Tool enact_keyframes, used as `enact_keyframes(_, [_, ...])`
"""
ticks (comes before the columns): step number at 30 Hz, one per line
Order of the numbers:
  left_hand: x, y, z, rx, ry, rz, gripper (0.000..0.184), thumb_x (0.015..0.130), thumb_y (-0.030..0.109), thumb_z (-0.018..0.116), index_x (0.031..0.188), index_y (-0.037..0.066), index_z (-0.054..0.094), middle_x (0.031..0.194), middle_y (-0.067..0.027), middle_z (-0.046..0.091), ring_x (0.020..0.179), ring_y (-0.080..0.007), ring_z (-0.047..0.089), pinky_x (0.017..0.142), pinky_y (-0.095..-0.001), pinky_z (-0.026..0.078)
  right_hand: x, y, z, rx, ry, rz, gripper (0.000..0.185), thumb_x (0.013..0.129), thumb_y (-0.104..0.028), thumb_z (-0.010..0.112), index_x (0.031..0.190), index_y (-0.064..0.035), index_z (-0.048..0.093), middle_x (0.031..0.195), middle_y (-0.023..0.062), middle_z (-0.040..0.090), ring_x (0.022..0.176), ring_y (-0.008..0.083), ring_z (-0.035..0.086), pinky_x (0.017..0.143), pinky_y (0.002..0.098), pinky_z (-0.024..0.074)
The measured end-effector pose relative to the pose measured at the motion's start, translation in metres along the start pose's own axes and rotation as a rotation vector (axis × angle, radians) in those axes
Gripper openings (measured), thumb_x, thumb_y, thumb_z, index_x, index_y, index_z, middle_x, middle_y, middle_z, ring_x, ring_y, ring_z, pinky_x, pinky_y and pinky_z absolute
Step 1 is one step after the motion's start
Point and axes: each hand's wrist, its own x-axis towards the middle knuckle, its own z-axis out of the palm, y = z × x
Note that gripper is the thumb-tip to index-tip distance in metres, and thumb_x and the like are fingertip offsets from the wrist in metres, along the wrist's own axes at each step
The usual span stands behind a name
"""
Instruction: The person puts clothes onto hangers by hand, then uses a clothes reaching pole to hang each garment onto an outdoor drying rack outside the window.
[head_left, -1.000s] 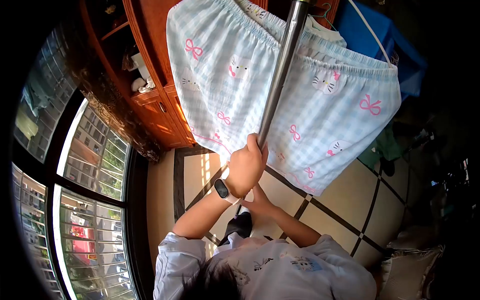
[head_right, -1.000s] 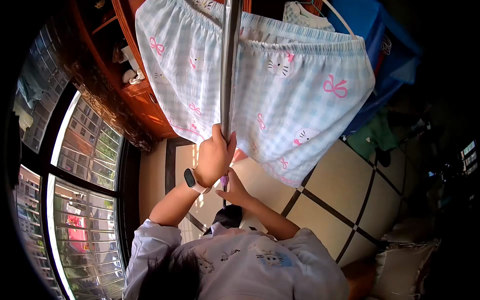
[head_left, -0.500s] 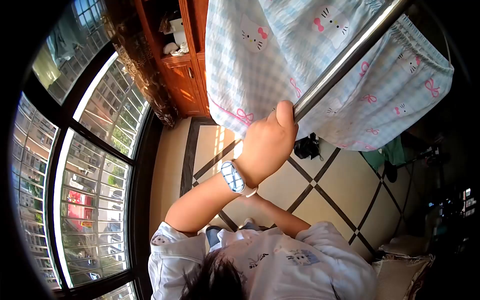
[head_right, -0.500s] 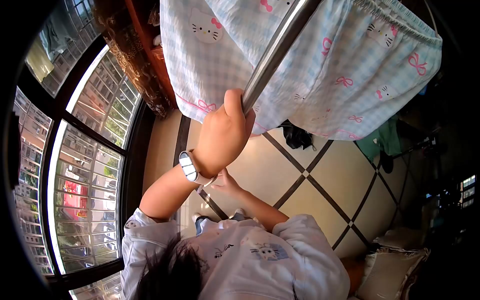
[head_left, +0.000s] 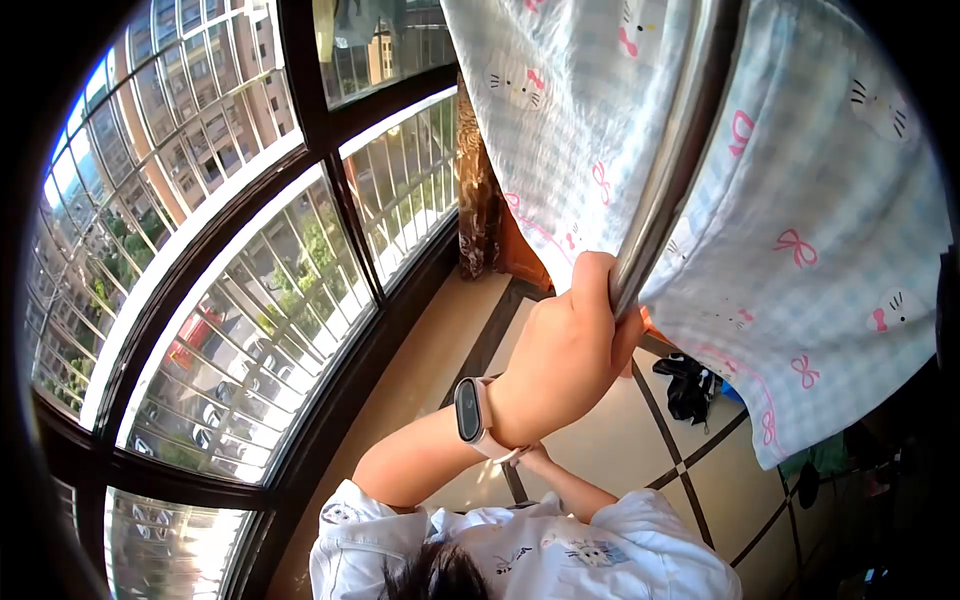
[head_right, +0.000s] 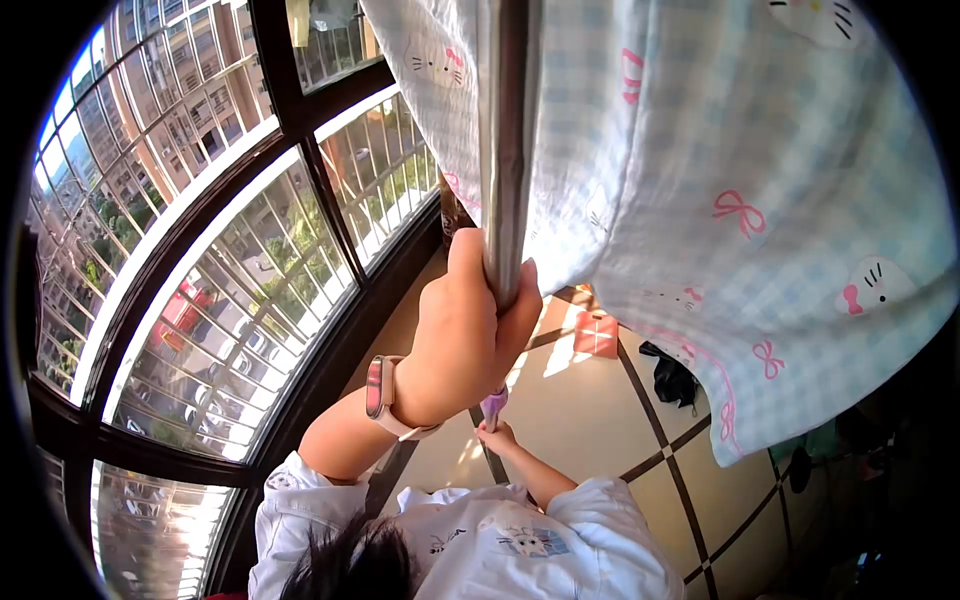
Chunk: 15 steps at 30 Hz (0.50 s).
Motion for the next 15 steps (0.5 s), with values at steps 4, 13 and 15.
enact_keyframes(4, [0.009, -0.017, -0.105, -0.087, 0.071, -0.072, 0.016, 0.082, 0.002, 0.050, 0.084, 0.001, 0.033, 0.050, -0.0033, 0.049, 0.040, -0.0111, 0.052, 0.036, -0.0238, 0.040, -0.035, 0.001, 0.054, -0.043, -0.097, 0.233, 0.021, 0.072, -0.022, 0.068, 0.081, -0.0043, 0.062, 0.074, 0.0035, 0.059, 0.070, 0.0147, 0.055, 0.065, 0.0283, 0.0440])
enact_keyframes(13, [0.040, -0.039, -0.274, 0.042, 0.221, -0.163, 0.020, 0.079, 0.003, 0.050, 0.083, -0.004, 0.032, 0.051, -0.0127, 0.051, 0.042, -0.0236, 0.054, 0.039, -0.0313, 0.041, -0.026, -0.074, 0.131, -0.209, -0.145, 0.049, 0.028, 0.071, -0.030, 0.070, 0.060, -0.0103, 0.054, 0.056, -0.0003, 0.050, 0.058, 0.0103, 0.050, 0.055, 0.0283, 0.0403])
enact_keyframes(15, [0.046, -0.060, -0.294, 0.264, 0.295, -0.130, 0.019, 0.079, 0.003, 0.049, 0.083, -0.005, 0.032, 0.052, -0.0129, 0.051, 0.042, -0.0235, 0.054, 0.039, -0.0313, 0.042, 0.000, -0.082, 0.151, -0.269, -0.153, 0.108, 0.028, 0.071, -0.030, 0.070, 0.060, -0.0104, 0.053, 0.056, -0.0003, 0.050, 0.057, 0.0103, 0.050, 0.054, 0.0282, 0.0402])
